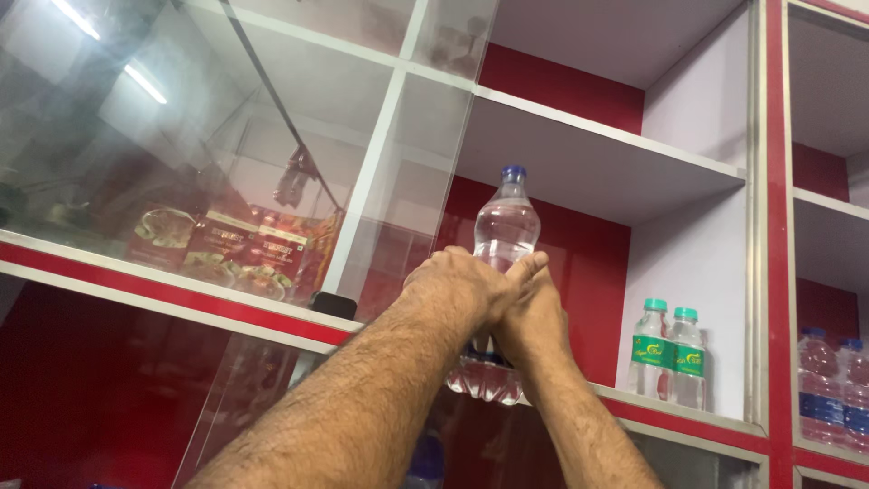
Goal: The person picks up water bottles from a counter and places them onto a red shelf. They then move to a refrigerator, open the door, and place more bottles inside before closing it. The person repeats the process of picking up bottles from the counter and placing them on the shelf.
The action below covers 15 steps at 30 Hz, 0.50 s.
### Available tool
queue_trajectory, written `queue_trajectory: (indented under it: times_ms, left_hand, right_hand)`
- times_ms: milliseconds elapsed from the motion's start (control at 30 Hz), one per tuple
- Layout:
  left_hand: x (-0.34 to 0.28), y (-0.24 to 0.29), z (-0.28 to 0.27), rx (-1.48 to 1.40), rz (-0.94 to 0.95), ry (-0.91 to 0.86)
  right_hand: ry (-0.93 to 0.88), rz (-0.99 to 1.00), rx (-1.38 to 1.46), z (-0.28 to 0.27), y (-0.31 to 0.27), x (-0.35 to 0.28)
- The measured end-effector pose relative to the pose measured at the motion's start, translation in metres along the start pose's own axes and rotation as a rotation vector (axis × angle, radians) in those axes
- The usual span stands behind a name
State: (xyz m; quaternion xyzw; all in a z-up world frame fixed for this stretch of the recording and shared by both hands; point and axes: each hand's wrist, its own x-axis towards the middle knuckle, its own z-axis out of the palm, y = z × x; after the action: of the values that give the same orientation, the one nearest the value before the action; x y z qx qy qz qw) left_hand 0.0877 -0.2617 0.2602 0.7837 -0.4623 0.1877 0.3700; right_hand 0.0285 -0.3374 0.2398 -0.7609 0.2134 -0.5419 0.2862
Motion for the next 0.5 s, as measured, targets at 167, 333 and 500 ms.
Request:
queue_trajectory:
  times_ms: [167,333,500]
  left_hand:
    - [0.011,0.0,-0.011,-0.181,-0.094,0.01]
    - [0.016,-0.005,-0.018,-0.158,-0.04,0.084]
    - [0.012,-0.006,-0.016,-0.299,-0.185,0.07]
  right_hand:
    - [0.039,-0.112,-0.015,0.001,-0.013,0.01]
    - [0.101,-0.213,-0.11,0.01,-0.021,0.029]
    - [0.16,-0.321,-0.052,0.027,-0.003,0.056]
